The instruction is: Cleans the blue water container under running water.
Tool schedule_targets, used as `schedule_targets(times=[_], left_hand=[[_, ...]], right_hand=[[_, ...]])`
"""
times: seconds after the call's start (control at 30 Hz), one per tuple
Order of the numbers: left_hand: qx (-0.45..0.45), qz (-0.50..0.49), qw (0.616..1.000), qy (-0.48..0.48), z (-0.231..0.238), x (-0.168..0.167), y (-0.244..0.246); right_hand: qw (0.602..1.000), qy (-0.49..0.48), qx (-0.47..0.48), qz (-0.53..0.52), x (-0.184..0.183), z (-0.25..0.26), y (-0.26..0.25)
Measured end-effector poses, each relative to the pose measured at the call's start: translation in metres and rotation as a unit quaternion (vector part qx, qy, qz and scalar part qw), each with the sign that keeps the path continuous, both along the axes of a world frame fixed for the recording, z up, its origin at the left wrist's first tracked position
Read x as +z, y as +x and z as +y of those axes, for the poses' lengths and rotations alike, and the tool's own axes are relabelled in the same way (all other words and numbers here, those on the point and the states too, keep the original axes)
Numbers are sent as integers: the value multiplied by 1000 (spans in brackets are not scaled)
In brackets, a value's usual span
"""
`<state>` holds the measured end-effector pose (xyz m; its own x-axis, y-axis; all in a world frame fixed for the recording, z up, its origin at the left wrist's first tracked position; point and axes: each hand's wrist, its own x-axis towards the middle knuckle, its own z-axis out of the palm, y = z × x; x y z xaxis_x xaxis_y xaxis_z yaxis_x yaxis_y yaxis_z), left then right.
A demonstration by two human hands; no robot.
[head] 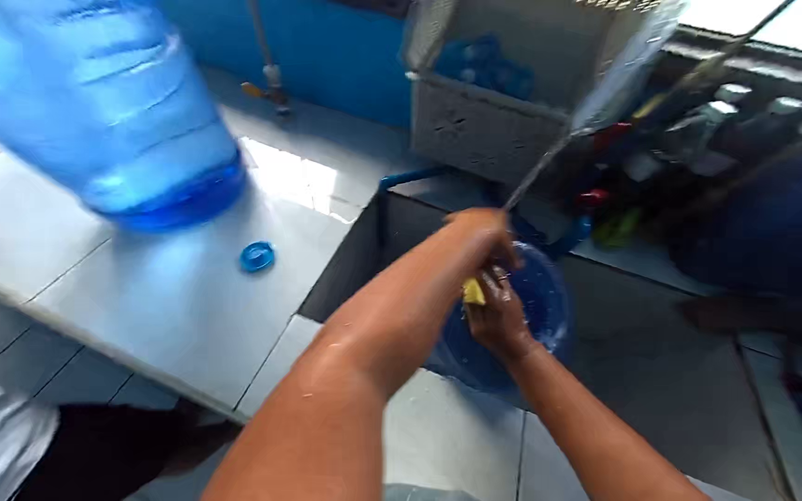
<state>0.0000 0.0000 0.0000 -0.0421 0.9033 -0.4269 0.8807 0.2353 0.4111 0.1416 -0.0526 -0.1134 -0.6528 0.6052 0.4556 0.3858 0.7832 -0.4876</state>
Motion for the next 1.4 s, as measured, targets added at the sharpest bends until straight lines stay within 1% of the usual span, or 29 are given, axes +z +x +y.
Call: schedule_targets(times=[0.07, 0.13, 0.2, 0.23, 0.3, 0.37, 0.4, 0.47, 0.5, 0.53, 0.57, 0.63, 0.67, 0.7, 0.77, 0.8, 0.83, 0.87, 0.9, 0.97, 1.0, 1.07, 1.13, 1.17, 1.2, 1.27, 1.33, 1.37, 1.4], left_hand=[[27, -153, 988, -21, -4, -35, -11], [55, -292, 955, 20, -19, -67, -23], [87, -346, 933, 51, -36, -79, -26], [111, -340, 931, 71, -43, -83, -22], [151, -287, 943, 81, -54, -86, -7], [172, -247, 950, 85, -59, -88, 12], [180, -243, 948, 100, -61, -90, 20], [193, -263, 931, 166, -68, -103, 25], [203, -270, 921, 193, -73, -108, 23], [210, -273, 919, 190, -79, -109, 22], [214, -267, 924, 171, -85, -107, 21], [223, -252, 928, 157, -87, -103, 22], [228, -251, 927, 161, -86, -101, 23], [229, -253, 925, 167, -85, -100, 23], [231, -270, 913, 201, -88, -107, 25], [241, -285, 901, 223, -92, -111, 27], [250, -289, 893, 237, -100, -113, 28], [256, -284, 895, 229, -107, -112, 27], [260, -278, 900, 215, -112, -109, 26], [272, -281, 900, 191, -113, -101, 27], [273, -288, 901, 175, -107, -96, 26], [255, -313, 905, 134, -74, -78, 8], [171, -307, 934, 71, -35, -62, -21], [135, -308, 940, 52, -23, -61, -32], [115, -321, 939, 49, -18, -63, -36], [121, -343, 928, 81, -26, -74, -21], [151, -310, 932, 116, -40, -87, 8], [155, -281, 938, 131, -44, -91, 19], [157, -263, 940, 149, -49, -95, 27]], right_hand=[[997, 10, 52, 50, -14, -5, 17], [987, 6, 143, 72, -22, -20, 49], [984, 17, 176, 33, -26, -10, 91], [991, 25, 133, 8, -27, 8, 107], [999, -12, -28, -38, -20, 60, 114], [983, -85, -151, -52, -10, 87, 83], [985, -74, -148, -38, -4, 86, 58], [999, -25, -31, 30, 10, 66, 13], [998, -15, 28, 48, 14, 67, 3], [998, -17, 38, 36, 17, 74, 3], [999, -49, -8, -6, 21, 86, 10], [962, -191, -154, -120, 39, 117, 24], [946, -216, -194, -144, 42, 121, 23], [951, -188, -197, -145, 40, 109, 18], [993, -50, -94, -59, 22, 66, 2], [1000, -8, -17, 2, 19, 56, -5], [999, -9, 37, 22, 20, 57, -8], [999, -23, 34, 6, 23, 65, -5], [997, -59, -21, -36, 29, 79, 3], [966, -152, -171, -121, 38, 103, 18], [960, -148, -203, -120, 31, 98, 21], [987, -65, -135, -50, 3, 42, 21], [999, -13, 22, 44, -14, -21, 28], [995, -7, 77, 55, -15, -30, 39], [996, -6, 80, 43, -15, -19, 52], [997, -38, -49, -46, -6, 36, 80], [963, -163, -172, -127, 9, 86, 78], [956, -178, -197, -125, 16, 94, 61], [966, -155, -173, -109, 20, 88, 40]])
